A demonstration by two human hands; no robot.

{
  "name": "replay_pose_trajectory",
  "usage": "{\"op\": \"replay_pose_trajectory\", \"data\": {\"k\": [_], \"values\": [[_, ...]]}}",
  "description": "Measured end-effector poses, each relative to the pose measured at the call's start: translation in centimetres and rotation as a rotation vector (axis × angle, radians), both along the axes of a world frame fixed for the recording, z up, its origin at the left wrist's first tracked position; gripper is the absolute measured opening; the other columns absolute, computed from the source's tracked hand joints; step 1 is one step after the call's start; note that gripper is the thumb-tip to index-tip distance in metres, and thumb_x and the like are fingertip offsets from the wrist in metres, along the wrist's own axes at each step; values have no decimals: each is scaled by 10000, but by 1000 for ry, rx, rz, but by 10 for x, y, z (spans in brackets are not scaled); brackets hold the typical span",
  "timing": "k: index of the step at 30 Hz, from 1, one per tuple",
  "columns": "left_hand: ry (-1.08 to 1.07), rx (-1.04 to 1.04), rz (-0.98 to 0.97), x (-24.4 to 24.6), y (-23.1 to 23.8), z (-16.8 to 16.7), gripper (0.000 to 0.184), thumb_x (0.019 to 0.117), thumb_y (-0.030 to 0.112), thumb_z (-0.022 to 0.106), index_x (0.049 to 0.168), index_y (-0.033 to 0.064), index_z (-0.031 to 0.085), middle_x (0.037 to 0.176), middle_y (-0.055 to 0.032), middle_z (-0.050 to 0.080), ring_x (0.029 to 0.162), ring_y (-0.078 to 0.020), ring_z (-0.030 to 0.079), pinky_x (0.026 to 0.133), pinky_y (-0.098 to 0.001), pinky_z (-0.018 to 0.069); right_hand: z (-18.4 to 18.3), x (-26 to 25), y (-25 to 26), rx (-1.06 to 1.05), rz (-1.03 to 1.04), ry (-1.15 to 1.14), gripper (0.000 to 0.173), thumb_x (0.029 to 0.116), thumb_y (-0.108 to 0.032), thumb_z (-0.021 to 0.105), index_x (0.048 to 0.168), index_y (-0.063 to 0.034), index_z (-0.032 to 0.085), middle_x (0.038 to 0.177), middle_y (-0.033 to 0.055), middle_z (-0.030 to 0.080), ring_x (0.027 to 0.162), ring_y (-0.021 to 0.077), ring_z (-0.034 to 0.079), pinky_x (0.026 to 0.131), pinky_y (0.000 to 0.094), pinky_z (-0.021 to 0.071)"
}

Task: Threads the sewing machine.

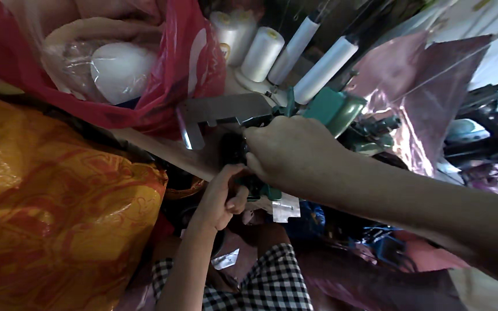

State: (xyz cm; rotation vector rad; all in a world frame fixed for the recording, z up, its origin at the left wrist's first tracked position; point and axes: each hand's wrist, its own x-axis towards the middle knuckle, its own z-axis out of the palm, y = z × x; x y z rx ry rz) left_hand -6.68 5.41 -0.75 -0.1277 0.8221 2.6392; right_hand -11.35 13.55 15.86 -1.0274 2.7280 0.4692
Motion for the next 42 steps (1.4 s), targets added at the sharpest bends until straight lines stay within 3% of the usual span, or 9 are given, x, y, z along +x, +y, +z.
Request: {"op": "replay_pose_trajectory", "data": {"k": [4, 7, 11, 14, 18, 26, 34, 39, 42], "values": [[16, -33, 3, 0, 0, 2, 439, 1116, 265, 251, 872, 153, 598, 467, 98, 416, 356, 49, 354, 376, -97, 309, 4, 2, 3, -17, 23, -12, 199, 1008, -226, 616, 867, -87, 631, 666, 53, 552, 627, 247, 608, 511, 393, 417], [25, -88, 19, 1, 0, 4, 470, 1115, 248, 242, 922, 126, 652, 472, 100, 429, 356, 56, 345, 373, -95, 306, 10, 8, 22, -207, 116, 38, 155, 970, -252, 679, 906, -112, 663, 623, 15, 535, 545, 207, 579, 457, 369, 422], [-11, -149, 20, 2, 2, 10, 501, 1127, 253, 234, 1015, 80, 691, 496, 98, 436, 361, 54, 320, 371, -99, 293, 12, 14, 57, -416, 156, 134, 202, 973, -326, 581, 962, -158, 692, 631, -47, 587, 542, 104, 596, 462, 300, 448], [-60, -169, 6, 2, 2, 14, 473, 1130, 248, 245, 1000, 88, 671, 491, 98, 410, 357, 57, 310, 364, -97, 286, -2, 25, 78, -553, 84, 183, 238, 980, -313, 571, 951, -143, 734, 724, -32, 678, 630, 25, 631, 540, 207, 494], [-33, -168, 11, 2, 3, 11, 499, 1123, 228, 234, 1091, 49, 699, 533, 85, 451, 371, 58, 310, 363, -98, 283, -23, 34, 98, -718, -7, 153, 271, 1009, -301, 592, 969, -79, 743, 812, -20, 732, 737, -87, 646, 671, 89, 525], [47, -179, 17, 3, 3, 6, 509, 1111, 196, 222, 1147, 28, 701, 556, 72, 495, 376, 57, 312, 373, -97, 288, -34, 31, 104, -811, -46, 138, 258, 993, -281, 630, 1019, -55, 752, 842, -33, 744, 756, -101, 657, 698, 83, 546], [62, -151, 18, 2, 2, 5, 497, 1110, 186, 231, 1127, 21, 700, 602, 57, 540, 381, 60, 318, 374, -92, 293, -40, 29, 99, -803, -35, 118, 240, 994, -267, 625, 1001, -64, 752, 834, -33, 743, 760, -103, 657, 706, 73, 539], [75, -186, 9, 4, 1, 6, 495, 1104, 183, 230, 1167, 31, 697, 551, 84, 478, 385, 59, 319, 383, -95, 294, -42, 30, 101, -809, -49, 130, 252, 1000, -279, 620, 997, -62, 748, 827, -28, 747, 745, -95, 661, 693, 82, 539], [152, -402, 145, 15, -2, 12, 336, 1074, 116, 387, 1178, 45, 699, 575, 114, 447, 424, 63, 341, 403, -96, 305, -39, 31, 103, -919, -93, 67, 196, 980, -237, 657, 994, -62, 743, 840, -71, 744, 741, -88, 676, 683, 90, 577]]}}
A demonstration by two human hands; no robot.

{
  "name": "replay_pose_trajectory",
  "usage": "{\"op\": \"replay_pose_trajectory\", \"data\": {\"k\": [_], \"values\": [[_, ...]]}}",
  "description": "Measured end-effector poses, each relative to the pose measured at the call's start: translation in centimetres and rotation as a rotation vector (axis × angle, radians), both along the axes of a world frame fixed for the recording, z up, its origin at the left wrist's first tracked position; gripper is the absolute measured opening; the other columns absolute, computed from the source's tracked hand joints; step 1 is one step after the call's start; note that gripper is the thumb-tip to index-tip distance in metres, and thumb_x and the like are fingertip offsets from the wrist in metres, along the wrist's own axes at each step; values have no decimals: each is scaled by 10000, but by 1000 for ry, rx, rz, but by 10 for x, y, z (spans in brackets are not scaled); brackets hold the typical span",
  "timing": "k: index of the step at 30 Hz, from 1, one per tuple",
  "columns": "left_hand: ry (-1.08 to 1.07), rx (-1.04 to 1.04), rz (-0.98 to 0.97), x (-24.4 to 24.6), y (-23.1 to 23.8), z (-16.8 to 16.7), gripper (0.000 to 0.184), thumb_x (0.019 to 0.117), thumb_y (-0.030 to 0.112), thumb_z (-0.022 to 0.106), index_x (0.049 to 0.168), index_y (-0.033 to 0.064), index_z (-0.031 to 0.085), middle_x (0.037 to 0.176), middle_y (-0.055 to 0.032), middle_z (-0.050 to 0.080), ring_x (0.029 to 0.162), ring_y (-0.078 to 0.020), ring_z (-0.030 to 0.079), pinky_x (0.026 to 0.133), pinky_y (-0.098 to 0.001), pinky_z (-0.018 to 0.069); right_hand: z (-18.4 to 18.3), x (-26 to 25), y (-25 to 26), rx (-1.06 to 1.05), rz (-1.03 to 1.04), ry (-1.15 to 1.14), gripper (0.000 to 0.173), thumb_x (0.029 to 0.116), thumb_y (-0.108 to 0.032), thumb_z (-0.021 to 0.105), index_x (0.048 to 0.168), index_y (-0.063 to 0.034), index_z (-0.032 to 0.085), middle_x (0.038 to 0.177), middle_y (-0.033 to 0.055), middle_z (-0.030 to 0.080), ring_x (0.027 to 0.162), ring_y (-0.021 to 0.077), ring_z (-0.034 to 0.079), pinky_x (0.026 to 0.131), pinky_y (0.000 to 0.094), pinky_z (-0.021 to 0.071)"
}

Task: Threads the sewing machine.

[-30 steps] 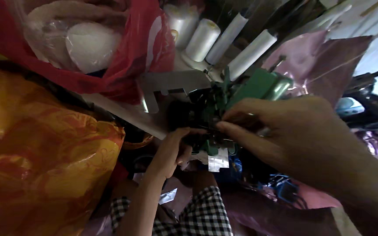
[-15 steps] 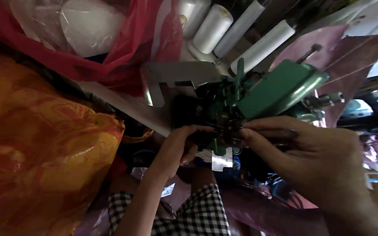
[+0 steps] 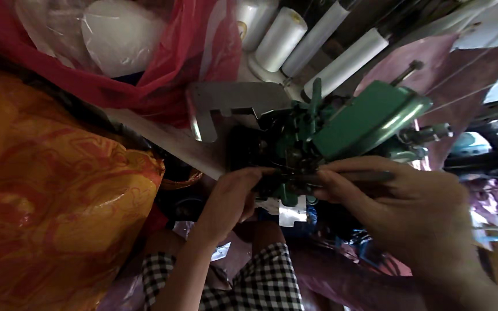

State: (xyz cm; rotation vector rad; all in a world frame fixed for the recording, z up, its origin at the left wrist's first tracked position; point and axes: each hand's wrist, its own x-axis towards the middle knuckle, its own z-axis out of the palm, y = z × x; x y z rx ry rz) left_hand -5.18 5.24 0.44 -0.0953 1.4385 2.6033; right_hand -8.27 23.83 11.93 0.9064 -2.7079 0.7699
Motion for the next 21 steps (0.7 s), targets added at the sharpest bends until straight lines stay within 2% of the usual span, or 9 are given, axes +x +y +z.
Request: {"op": "replay_pose_trajectory", "data": {"k": [2, 3, 4, 8, 12, 21], "values": [[138, -224, 185, 8, 1, -1, 234, 987, 103, 607, 1196, 75, 710, 622, 124, 532, 470, 79, 417, 445, -94, 369, 2, 0, 2, -84, 9, -53, 155, 977, -202, 669, 1013, -65, 731, 850, -91, 747, 738, -63, 692, 677, 113, 601], [226, -305, 265, 10, 3, -2, 261, 953, 109, 663, 1207, 70, 711, 657, 119, 586, 501, 89, 461, 478, -85, 416, 3, 0, 2, -102, 7, -66, 141, 980, -202, 666, 1020, -80, 724, 848, -104, 745, 733, -58, 694, 673, 118, 603], [293, -359, 321, 9, 5, -4, 273, 937, 114, 689, 1203, 61, 717, 662, 113, 600, 515, 92, 471, 491, -82, 423, 4, -1, 3, -108, 4, -67, 135, 981, -203, 665, 1021, -86, 720, 846, -110, 743, 728, -56, 694, 669, 120, 605], [392, -496, 402, 4, 11, -6, 220, 942, 115, 649, 1125, 63, 759, 664, 93, 610, 531, 94, 463, 497, -86, 402, 4, 1, 4, 10, -2, 18, 220, 989, -255, 646, 1004, -56, 739, 850, -62, 747, 757, -102, 668, 693, 82, 562], [369, -479, 428, 5, 12, -6, 192, 971, 91, 600, 1079, 33, 749, 686, 92, 624, 555, 103, 492, 523, -74, 429, 3, 2, 4, 117, 79, 128, 253, 1008, -250, 638, 1018, -31, 765, 874, 39, 766, 795, -56, 676, 739, 97, 533], [350, -426, 433, 7, 11, -6, 169, 971, 74, 609, 1074, 23, 734, 661, 110, 598, 540, 102, 471, 511, -70, 407, -4, 1, 1, 138, 93, 150, 251, 1009, -230, 625, 1002, -26, 771, 855, 67, 767, 778, -9, 694, 729, 119, 534]]}}
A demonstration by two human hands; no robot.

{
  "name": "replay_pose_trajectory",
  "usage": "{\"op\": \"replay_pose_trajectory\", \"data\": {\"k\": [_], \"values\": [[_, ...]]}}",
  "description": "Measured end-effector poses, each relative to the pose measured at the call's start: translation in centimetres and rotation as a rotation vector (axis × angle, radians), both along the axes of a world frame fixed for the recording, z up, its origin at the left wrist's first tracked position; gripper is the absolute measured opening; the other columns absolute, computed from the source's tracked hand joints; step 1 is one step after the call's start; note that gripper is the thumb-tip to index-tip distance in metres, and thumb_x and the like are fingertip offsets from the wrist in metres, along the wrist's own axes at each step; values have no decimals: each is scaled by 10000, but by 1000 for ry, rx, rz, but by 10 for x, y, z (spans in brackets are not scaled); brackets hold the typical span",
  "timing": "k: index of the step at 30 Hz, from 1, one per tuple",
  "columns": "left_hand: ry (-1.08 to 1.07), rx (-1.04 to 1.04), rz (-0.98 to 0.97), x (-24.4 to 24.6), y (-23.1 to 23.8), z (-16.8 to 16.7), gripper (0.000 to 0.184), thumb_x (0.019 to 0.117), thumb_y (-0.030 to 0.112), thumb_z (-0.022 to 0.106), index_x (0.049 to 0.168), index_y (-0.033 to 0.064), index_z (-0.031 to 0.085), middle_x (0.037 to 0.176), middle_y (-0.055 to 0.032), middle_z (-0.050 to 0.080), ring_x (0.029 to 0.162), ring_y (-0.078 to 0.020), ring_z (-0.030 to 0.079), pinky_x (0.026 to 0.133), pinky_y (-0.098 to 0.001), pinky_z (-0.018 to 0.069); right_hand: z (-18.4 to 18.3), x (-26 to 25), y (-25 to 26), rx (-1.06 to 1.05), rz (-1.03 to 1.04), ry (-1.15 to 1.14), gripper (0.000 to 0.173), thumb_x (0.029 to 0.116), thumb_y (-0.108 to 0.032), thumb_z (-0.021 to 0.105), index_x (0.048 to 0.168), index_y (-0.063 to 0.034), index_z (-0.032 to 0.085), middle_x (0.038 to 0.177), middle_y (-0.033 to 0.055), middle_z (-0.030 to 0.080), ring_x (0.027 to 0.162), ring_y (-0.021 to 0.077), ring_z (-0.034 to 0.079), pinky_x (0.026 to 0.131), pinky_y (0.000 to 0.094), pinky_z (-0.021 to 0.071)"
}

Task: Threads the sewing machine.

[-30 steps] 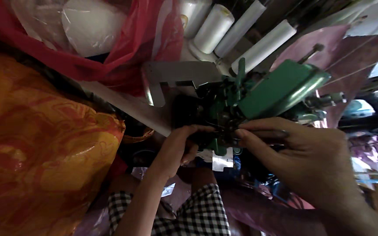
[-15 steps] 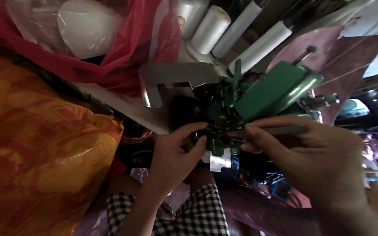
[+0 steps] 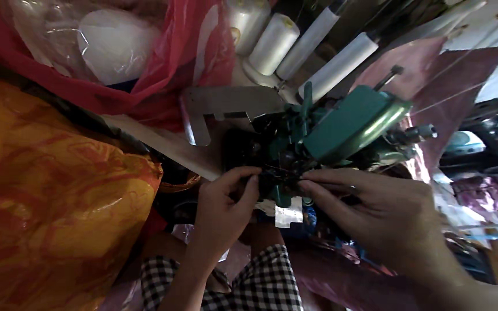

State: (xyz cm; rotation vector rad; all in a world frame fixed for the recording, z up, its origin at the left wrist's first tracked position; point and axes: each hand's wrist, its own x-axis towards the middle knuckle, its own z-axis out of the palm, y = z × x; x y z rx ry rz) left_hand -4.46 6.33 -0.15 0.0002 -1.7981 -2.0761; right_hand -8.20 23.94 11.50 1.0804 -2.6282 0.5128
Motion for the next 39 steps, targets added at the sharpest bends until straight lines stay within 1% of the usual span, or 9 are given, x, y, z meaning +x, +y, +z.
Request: {"op": "replay_pose_trajectory", "data": {"k": [5, 11, 17, 22, 25, 29, 32, 36, 39], "values": [[16, -182, 54, -2, 2, -1, 207, 936, 185, 718, 1107, 88, 779, 808, 50, 687, 668, 65, 574, 615, -101, 484, 5, 0, 5, -142, -33, -97, 234, 1004, -256, 655, 1027, -43, 749, 861, -28, 758, 761, -76, 677, 700, 95, 567], [87, -273, 83, -8, 9, 3, 177, 904, 226, 766, 1049, 136, 812, 957, 2, 596, 758, 36, 527, 643, -94, 449, 7, 0, 4, -278, -12, -197, 158, 987, -190, 669, 1020, -52, 740, 867, -70, 756, 748, -55, 692, 673, 107, 591], [70, -214, 76, -10, 13, 7, 75, 904, 151, 756, 926, 99, 805, 1017, -21, 606, 804, 33, 560, 673, -88, 482, 12, 1, 11, -448, -106, -229, 92, 990, -238, 673, 1048, -201, 734, 897, -144, 750, 757, -9, 712, 674, 169, 618], [-33, -130, 32, -4, 3, 5, 94, 930, 163, 729, 953, 101, 795, 1012, 7, 625, 706, 66, 516, 592, -67, 429, 17, -7, 80, -818, -329, -187, 379, 1105, -155, 267, 929, -192, 601, 949, -94, 744, 841, 53, 717, 754, 206, 599], [-26, -95, 50, -4, -1, 3, 94, 928, 152, 724, 971, 100, 790, 1010, 19, 628, 700, 58, 524, 581, -76, 442, -9, -21, 109, -757, -558, -265, 314, 1110, -185, 267, 1066, -148, 575, 888, -152, 685, 658, -34, 613, 614, 150, 533], [7, -79, 77, -5, -1, 2, 90, 912, 132, 736, 973, 91, 788, 994, 24, 612, 663, 65, 482, 543, -68, 400, -52, -45, 137, -677, -609, -657, 334, 1118, -332, 271, 1117, -135, 541, 711, -104, 580, 540, 10, 523, 503, 194, 473], [30, -70, 95, -5, 1, 0, 91, 908, 119, 736, 970, 79, 788, 976, 23, 612, 648, 64, 466, 527, -71, 384, -65, -52, 145, -729, -481, -805, 353, 1105, -353, 313, 1333, -127, 459, 901, -76, 642, 661, 31, 599, 596, 219, 533], [43, -51, 102, -5, 3, -1, 89, 901, 103, 738, 967, 68, 787, 971, 21, 607, 643, 63, 462, 526, -69, 381, -70, -65, 152, -816, -347, -930, 363, 1039, -417, 498, 1321, -189, 483, 1064, -60, 674, 856, 53, 660, 737, 250, 571], [42, -29, 100, -5, 4, 0, 86, 896, 95, 744, 963, 64, 788, 969, 17, 608, 638, 64, 462, 521, -69, 382, -61, -57, 127, -886, -524, -936, 356, 1111, -363, 241, 1130, -213, 563, 955, -94, 720, 829, 6, 690, 686, 192, 587]]}}
